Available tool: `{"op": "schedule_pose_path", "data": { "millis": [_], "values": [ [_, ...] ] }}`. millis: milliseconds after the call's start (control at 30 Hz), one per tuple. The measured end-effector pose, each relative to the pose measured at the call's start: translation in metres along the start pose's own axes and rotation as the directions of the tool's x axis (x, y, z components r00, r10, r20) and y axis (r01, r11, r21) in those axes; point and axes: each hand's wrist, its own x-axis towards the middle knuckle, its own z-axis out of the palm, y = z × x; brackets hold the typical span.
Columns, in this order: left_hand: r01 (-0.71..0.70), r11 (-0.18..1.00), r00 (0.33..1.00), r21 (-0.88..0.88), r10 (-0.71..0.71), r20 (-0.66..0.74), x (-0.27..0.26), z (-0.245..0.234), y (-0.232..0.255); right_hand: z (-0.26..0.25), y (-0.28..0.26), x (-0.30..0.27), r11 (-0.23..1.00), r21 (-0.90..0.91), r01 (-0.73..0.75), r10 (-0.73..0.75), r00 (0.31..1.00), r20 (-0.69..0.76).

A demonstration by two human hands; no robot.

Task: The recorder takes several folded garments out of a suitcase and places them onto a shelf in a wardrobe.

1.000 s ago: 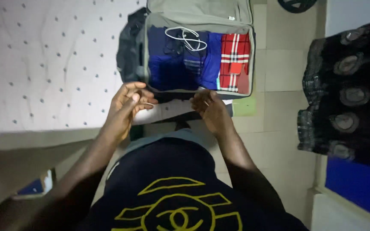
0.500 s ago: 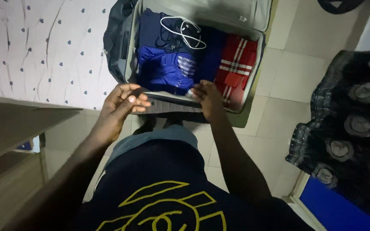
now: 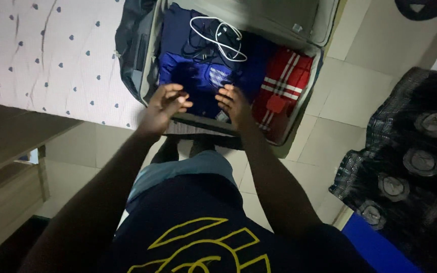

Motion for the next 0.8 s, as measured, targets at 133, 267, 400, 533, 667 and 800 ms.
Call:
{"op": "schedule_pose_path", "data": {
  "millis": [133, 267, 400, 533, 667, 800],
  "values": [
    [-0.054, 0.994, 0.995, 0.092, 0.061, -0.075, 0.041, 0.0, -0.054, -0.002, 0.011, 0.006, 0.74, -0.649, -0.179, 0.056, 0.977, -0.205],
    [-0.036, 0.89, 0.961, 0.455, 0.156, -0.23, 0.083, -0.031, -0.131, -0.007, 0.01, 0.007, 0.657, -0.663, -0.36, 0.185, 0.929, -0.321],
    [0.156, 0.728, 0.925, 0.667, 0.13, -0.358, 0.111, -0.064, -0.194, -0.004, 0.02, 0.021, 0.647, -0.702, -0.297, 0.155, 0.953, -0.261],
    [0.387, 0.725, 0.908, 0.57, -0.194, -0.371, 0.129, -0.077, -0.224, 0.007, 0.045, 0.061, 0.878, -0.409, -0.247, 0.196, 0.967, -0.163],
    [0.338, 0.791, 0.932, 0.51, -0.203, -0.302, 0.132, -0.076, -0.222, 0.056, -0.001, 0.033, 0.961, -0.245, -0.126, 0.135, 0.991, 0.021],
    [0.245, 0.879, 0.965, 0.41, -0.181, -0.188, 0.147, -0.075, -0.21, 0.055, -0.014, 0.031, 0.984, -0.12, -0.131, 0.132, 0.991, 0.007]
  ]
}}
